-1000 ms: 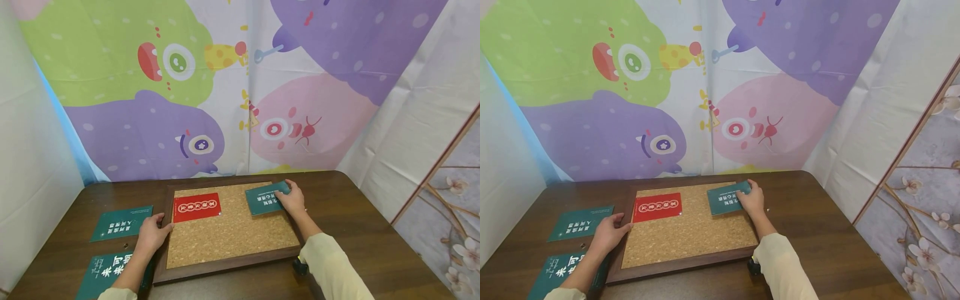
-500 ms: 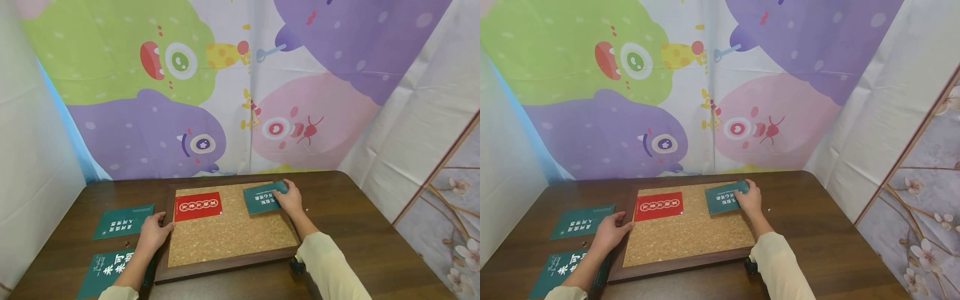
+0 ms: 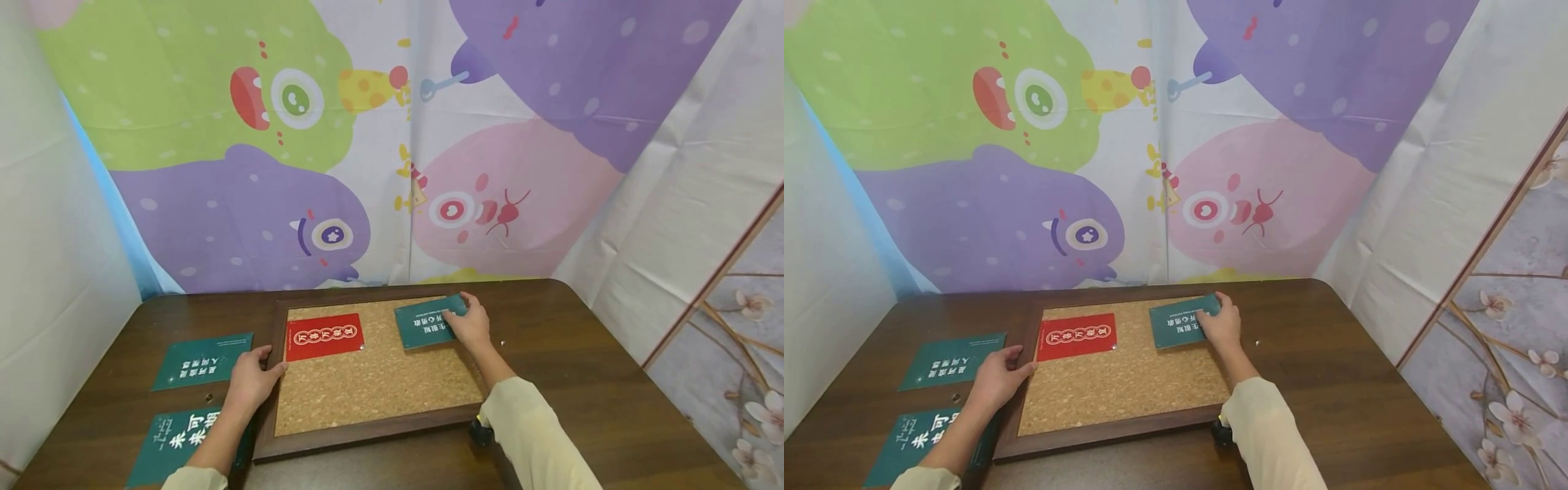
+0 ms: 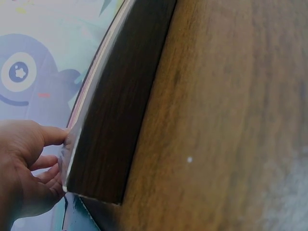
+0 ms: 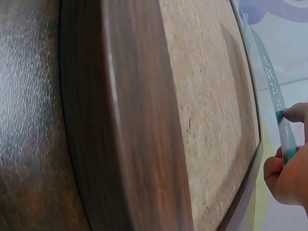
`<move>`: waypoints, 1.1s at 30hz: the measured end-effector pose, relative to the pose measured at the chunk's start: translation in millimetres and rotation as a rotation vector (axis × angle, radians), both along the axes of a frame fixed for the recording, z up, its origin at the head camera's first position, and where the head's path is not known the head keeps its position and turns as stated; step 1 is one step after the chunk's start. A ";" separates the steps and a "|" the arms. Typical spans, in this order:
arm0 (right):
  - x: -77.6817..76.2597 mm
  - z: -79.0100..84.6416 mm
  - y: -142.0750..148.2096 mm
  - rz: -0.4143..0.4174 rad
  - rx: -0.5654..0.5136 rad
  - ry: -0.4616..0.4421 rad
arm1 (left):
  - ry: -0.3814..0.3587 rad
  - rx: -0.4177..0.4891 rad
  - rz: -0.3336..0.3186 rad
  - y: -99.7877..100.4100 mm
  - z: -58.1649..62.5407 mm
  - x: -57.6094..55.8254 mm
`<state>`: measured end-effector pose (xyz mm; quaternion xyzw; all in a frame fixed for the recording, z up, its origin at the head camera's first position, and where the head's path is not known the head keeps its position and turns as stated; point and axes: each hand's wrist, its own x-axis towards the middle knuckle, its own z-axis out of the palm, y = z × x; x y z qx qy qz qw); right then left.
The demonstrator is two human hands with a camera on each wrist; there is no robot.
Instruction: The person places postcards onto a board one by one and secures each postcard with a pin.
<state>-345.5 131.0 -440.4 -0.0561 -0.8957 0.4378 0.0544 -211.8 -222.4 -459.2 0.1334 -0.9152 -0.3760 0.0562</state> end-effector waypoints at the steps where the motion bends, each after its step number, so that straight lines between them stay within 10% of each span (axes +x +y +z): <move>1: 0.0 -0.1 -0.5 0.001 -0.001 0.002 | 0.000 0.001 -0.001 0.0 -0.1 -0.1; 33: -4.1 -10.7 -16.5 -0.027 0.000 0.026 | 0.007 0.008 -0.009 -0.2 1.1 2.3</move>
